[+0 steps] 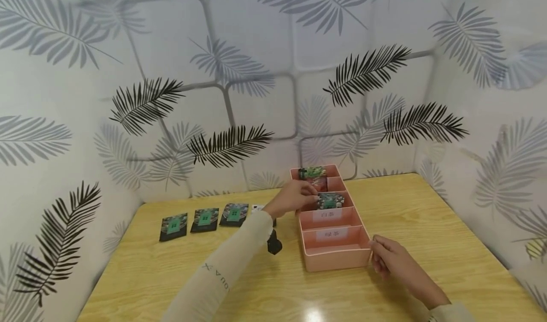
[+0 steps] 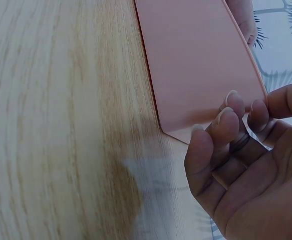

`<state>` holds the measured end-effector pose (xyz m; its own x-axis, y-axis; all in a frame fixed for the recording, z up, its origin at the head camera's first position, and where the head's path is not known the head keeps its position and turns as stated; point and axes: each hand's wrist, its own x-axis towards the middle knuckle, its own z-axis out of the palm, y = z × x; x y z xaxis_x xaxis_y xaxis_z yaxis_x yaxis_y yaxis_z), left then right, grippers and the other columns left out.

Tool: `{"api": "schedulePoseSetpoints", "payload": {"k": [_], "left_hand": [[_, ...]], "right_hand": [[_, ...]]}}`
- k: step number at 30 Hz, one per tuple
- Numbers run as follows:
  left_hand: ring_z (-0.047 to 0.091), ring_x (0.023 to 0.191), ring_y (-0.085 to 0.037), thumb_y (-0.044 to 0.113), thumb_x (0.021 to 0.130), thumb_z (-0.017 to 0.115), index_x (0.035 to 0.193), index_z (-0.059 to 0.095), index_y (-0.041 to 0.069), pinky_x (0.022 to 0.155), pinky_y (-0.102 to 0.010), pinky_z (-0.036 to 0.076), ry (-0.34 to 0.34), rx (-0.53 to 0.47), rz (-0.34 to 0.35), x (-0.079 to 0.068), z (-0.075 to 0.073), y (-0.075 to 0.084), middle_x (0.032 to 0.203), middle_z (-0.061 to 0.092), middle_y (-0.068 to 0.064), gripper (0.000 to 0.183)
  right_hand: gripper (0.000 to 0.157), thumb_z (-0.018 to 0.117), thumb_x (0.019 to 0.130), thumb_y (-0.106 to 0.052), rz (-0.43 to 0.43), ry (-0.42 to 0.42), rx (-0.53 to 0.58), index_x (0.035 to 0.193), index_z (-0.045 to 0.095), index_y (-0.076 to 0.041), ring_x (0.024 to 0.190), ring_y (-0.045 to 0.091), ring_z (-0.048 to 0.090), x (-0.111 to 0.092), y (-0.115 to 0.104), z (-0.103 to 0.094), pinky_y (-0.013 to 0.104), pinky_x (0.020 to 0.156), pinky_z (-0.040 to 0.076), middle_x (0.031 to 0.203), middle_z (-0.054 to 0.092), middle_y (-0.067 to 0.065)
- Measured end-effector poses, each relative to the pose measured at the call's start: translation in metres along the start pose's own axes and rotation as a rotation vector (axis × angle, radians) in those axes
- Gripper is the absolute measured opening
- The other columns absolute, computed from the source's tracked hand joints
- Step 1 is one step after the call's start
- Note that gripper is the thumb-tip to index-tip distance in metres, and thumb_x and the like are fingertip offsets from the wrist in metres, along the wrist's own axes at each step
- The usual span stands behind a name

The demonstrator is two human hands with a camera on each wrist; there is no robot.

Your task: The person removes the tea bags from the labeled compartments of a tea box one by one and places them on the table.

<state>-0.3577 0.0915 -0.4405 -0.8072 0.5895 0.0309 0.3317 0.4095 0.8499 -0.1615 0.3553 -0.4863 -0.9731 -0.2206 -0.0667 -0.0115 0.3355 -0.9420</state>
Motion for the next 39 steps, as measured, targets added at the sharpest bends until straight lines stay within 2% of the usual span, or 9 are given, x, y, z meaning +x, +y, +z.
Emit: {"api": "schedulePoseSetpoints", "payload": {"k": [4, 7, 13, 19, 22, 27, 35, 39], "left_hand": [[0.052, 0.040, -0.018, 0.018, 0.099, 0.072, 0.103, 0.071, 0.013, 0.059, -0.053, 0.056, 0.018, 0.004, 0.024, 0.000, 0.003, 0.001, 0.098, 0.073, 0.003, 0.006], [0.055, 0.042, -0.016, 0.017, 0.098, 0.074, 0.100, 0.072, 0.014, 0.054, -0.045, 0.056, 0.028, 0.068, 0.044, 0.001, 0.006, 0.000, 0.094, 0.072, 0.005, 0.005], [0.060, 0.046, -0.009, 0.021, 0.099, 0.072, 0.098, 0.077, 0.016, 0.051, -0.024, 0.052, 0.026, 0.299, 0.101, 0.001, 0.011, 0.004, 0.085, 0.071, 0.010, 0.007], [0.063, 0.069, 0.001, 0.023, 0.098, 0.073, 0.096, 0.079, 0.019, 0.067, -0.020, 0.050, 0.068, 0.539, 0.167, -0.004, 0.014, 0.012, 0.087, 0.073, 0.011, 0.007], [0.062, 0.075, 0.002, 0.025, 0.098, 0.074, 0.096, 0.080, 0.021, 0.071, -0.020, 0.050, 0.080, 0.613, 0.187, -0.006, 0.016, 0.013, 0.088, 0.073, 0.012, 0.007], [0.061, 0.073, 0.002, 0.026, 0.100, 0.072, 0.097, 0.080, 0.020, 0.069, -0.018, 0.050, 0.093, 0.613, 0.209, -0.006, 0.019, 0.012, 0.088, 0.073, 0.012, 0.011], [0.063, 0.074, 0.001, 0.029, 0.102, 0.068, 0.101, 0.081, 0.022, 0.068, -0.017, 0.049, 0.184, 0.666, 0.233, -0.006, 0.013, 0.015, 0.091, 0.075, 0.012, 0.015], [0.058, 0.065, -0.001, 0.029, 0.103, 0.067, 0.103, 0.081, 0.021, 0.060, -0.019, 0.046, 0.203, 0.594, 0.223, -0.010, 0.007, 0.016, 0.089, 0.074, 0.010, 0.016]], "right_hand": [[0.049, 0.035, 0.114, -0.037, 0.000, -0.004, -0.001, 0.086, 0.046, 0.002, 0.060, 0.017, 0.054, 0.000, -0.001, 0.001, 0.036, 0.054, 0.052, 0.075, 0.056, 0.010], [0.049, 0.035, 0.114, -0.036, 0.008, -0.002, 0.007, 0.087, 0.046, 0.002, 0.060, 0.016, 0.054, 0.000, -0.001, 0.002, 0.036, 0.055, 0.052, 0.075, 0.056, 0.009], [0.048, 0.034, 0.115, -0.035, 0.013, 0.009, 0.018, 0.090, 0.047, 0.004, 0.061, 0.017, 0.054, 0.000, -0.001, 0.001, 0.035, 0.055, 0.052, 0.076, 0.056, 0.009], [0.047, 0.033, 0.115, -0.032, -0.016, 0.005, 0.010, 0.091, 0.049, 0.005, 0.061, 0.017, 0.053, 0.000, 0.000, 0.001, 0.036, 0.055, 0.052, 0.077, 0.057, 0.008], [0.048, 0.034, 0.115, -0.033, -0.012, 0.005, 0.011, 0.090, 0.049, 0.004, 0.061, 0.016, 0.054, -0.001, 0.000, 0.003, 0.036, 0.055, 0.053, 0.076, 0.057, 0.008], [0.048, 0.034, 0.115, -0.034, -0.004, 0.006, 0.014, 0.090, 0.050, 0.004, 0.061, 0.017, 0.054, 0.000, -0.002, 0.004, 0.037, 0.054, 0.053, 0.076, 0.057, 0.009], [0.048, 0.032, 0.116, -0.031, 0.004, 0.009, 0.001, 0.092, 0.050, 0.006, 0.060, 0.019, 0.054, 0.003, -0.001, 0.001, 0.037, 0.054, 0.053, 0.077, 0.058, 0.012], [0.047, 0.032, 0.116, -0.031, 0.008, 0.014, -0.006, 0.092, 0.050, 0.006, 0.060, 0.019, 0.054, 0.002, -0.001, 0.001, 0.037, 0.054, 0.053, 0.077, 0.058, 0.011]]}}
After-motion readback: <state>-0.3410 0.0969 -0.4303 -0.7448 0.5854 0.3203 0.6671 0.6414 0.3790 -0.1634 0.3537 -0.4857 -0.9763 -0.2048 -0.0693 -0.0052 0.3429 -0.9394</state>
